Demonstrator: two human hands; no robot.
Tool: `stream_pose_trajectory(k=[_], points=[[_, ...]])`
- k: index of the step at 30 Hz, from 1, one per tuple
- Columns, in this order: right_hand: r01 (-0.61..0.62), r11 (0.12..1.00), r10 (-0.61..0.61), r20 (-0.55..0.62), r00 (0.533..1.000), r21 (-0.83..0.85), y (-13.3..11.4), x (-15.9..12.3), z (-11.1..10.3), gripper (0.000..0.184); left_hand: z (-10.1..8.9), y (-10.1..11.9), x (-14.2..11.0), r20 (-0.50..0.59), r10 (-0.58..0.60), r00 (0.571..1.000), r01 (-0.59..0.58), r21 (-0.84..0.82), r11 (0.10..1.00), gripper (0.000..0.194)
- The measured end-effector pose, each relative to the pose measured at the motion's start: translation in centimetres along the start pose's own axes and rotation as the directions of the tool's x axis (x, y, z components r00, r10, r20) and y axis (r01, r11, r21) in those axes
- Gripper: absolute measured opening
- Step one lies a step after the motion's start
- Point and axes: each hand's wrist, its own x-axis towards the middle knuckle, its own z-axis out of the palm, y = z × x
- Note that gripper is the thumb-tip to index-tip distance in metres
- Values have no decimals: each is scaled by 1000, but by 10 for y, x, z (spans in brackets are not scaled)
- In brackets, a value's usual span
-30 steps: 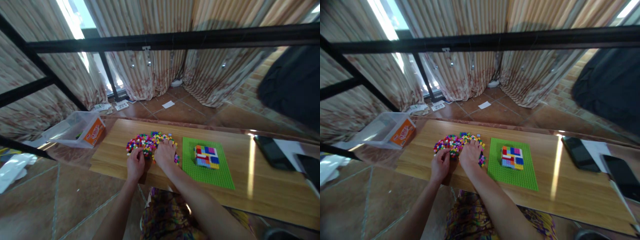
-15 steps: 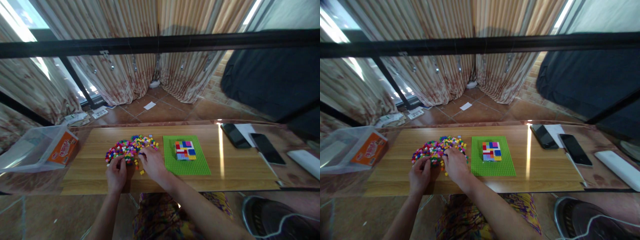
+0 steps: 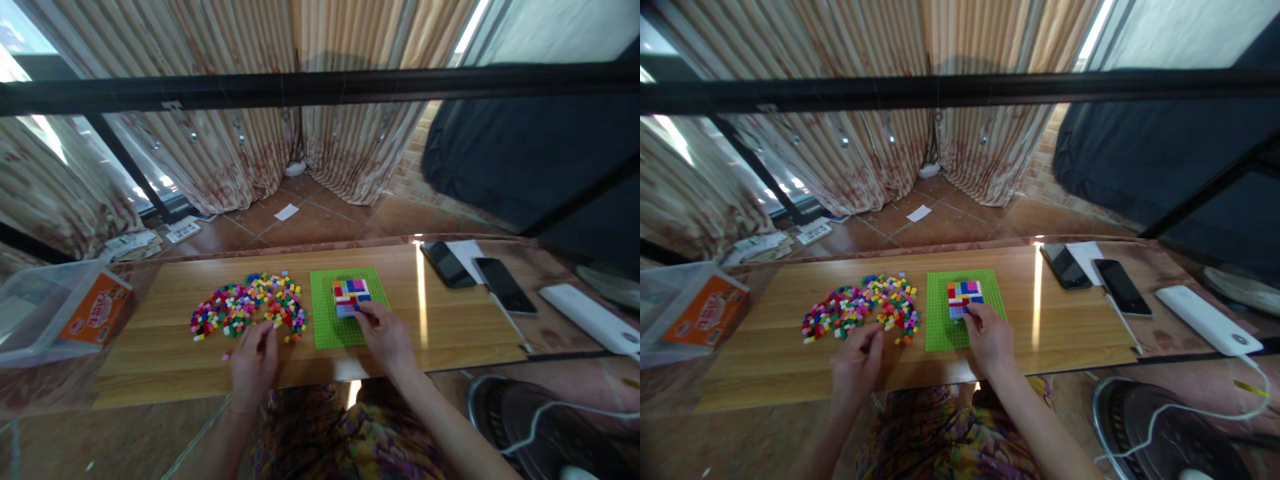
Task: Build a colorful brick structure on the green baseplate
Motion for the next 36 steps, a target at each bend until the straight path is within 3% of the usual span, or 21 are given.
stream_pose_trajectory(k=[2, 4, 6, 8, 14, 19, 23, 27, 31, 36], points=[[19, 996, -22, -34, 999, -91, 5, 6, 0, 23, 23, 31, -5, 242, -8, 970, 44, -142, 989, 23], [42, 985, -53, -60, 997, -165, 7, 10, 3, 23, 46, 58, -5, 441, -5, 898, 114, -222, 968, 31], [64, 973, -83, -79, 993, -223, 9, 13, 7, 23, 65, 78, 0, 569, 26, 822, 141, -249, 958, 44], [71, 958, -102, -97, 990, -276, 10, 14, 12, 21, 79, 89, 7, 620, 17, 785, 175, -248, 953, 52], [61, 957, -102, -134, 986, -282, 12, 14, 18, 21, 99, 90, 20, 665, -8, 747, 227, -244, 943, 65], [55, 997, -62, -131, 990, -53, 15, 12, 8, 23, 104, 89, 17, 669, 0, 743, 225, -249, 942, 68], [-103, 980, 133, -178, 975, 169, 26, 17, 0, 30, 104, 95, 15, 661, -6, 751, 187, -204, 961, 69], [-263, 914, 299, -75, 951, 309, 35, 29, 4, 41, 103, 100, 13, 662, -27, 749, 130, -108, 986, 67], [-303, 909, 316, 2, 949, 287, 31, 38, 10, 48, 104, 103, 10, 663, -46, 747, 56, 7, 998, 66], [-304, 932, 308, 12, 951, 195, 22, 40, 9, 41, 106, 105, 6, 663, -32, 748, -53, 107, 993, 67]])
